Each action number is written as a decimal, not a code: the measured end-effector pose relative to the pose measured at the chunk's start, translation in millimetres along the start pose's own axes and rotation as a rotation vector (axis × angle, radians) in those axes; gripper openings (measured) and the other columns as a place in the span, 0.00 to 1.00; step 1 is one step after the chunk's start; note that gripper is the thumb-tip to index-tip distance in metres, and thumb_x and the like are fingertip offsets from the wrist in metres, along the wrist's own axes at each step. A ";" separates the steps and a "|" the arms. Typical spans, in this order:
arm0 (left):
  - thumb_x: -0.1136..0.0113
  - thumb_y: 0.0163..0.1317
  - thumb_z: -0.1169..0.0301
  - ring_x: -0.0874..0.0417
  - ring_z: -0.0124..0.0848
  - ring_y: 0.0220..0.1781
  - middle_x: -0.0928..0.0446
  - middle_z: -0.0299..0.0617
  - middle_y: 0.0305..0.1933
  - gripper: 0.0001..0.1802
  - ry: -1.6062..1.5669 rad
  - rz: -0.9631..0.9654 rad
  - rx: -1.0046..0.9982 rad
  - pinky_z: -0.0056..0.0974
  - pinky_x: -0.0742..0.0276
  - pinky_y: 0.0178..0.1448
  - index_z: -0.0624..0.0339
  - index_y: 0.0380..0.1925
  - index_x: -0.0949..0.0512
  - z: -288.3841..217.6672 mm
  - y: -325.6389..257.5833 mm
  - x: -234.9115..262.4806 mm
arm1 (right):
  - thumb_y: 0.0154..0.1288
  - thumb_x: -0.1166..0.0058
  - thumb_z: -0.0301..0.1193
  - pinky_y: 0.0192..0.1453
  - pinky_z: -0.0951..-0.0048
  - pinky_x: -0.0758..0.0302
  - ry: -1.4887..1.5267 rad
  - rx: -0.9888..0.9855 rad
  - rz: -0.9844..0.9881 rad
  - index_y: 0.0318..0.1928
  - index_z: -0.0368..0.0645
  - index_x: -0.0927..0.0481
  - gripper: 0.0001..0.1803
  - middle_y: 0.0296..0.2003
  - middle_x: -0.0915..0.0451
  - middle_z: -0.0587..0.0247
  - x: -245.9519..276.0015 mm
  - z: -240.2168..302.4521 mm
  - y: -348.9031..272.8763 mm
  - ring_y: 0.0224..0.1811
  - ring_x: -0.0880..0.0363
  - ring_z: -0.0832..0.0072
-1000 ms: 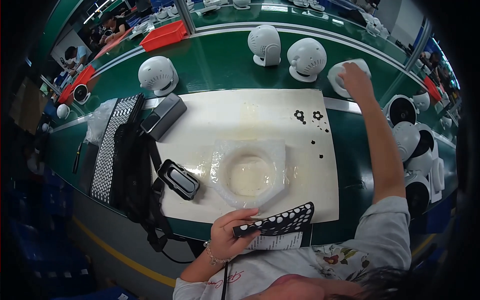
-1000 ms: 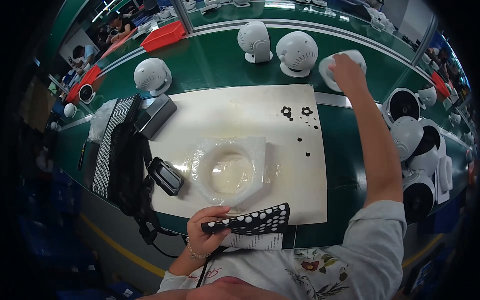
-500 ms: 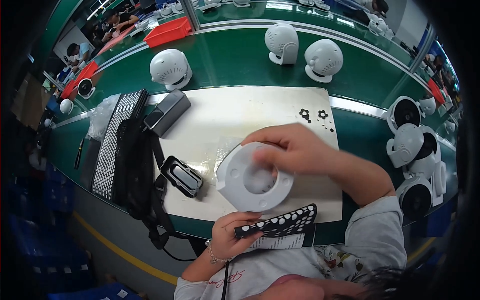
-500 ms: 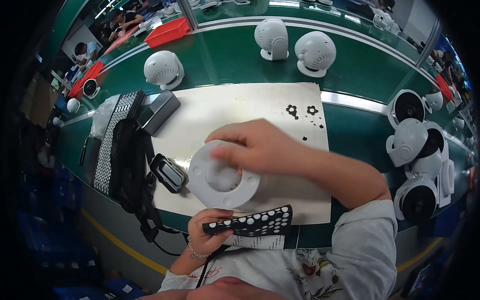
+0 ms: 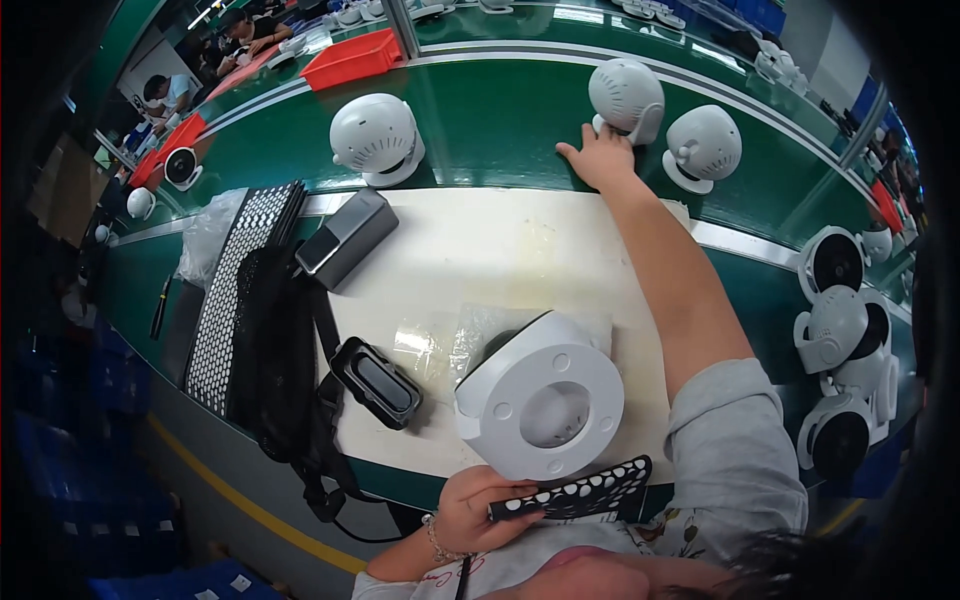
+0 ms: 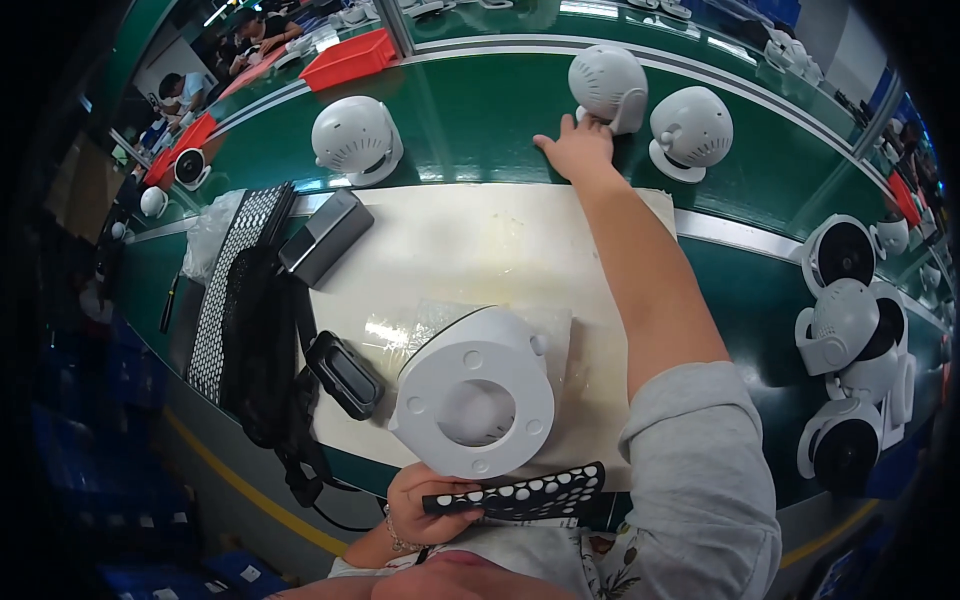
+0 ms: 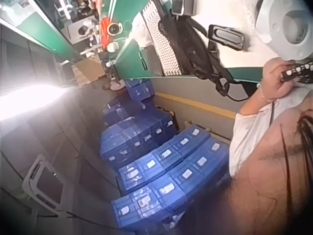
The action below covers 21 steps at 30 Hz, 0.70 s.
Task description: Manually assemble components into plastic security camera housings by placing small rubber or plastic parts into pre-molded slots.
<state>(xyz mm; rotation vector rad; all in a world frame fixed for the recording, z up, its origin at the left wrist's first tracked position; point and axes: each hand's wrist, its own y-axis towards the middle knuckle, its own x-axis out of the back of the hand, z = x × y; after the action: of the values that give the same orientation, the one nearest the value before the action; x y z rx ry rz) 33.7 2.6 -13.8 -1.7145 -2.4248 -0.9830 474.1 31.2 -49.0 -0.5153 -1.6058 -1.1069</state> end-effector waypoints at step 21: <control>0.35 0.43 0.76 0.20 0.33 0.35 0.22 0.46 0.35 0.13 -0.044 -0.044 0.115 0.31 0.25 0.40 0.68 0.31 0.24 -3.5 -1.9 -3.0 | 0.59 0.53 0.45 0.58 0.63 0.40 0.314 0.178 0.042 0.46 0.49 0.24 0.20 0.47 0.28 0.60 76.7 -111.8 -80.6 0.54 0.38 0.64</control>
<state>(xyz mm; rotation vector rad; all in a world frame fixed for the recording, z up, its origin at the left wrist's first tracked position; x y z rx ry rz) 32.1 -2.0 -13.0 -1.6701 -2.5022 -0.8012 442.6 -118.4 -10.2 -0.2417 -1.3943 -0.9504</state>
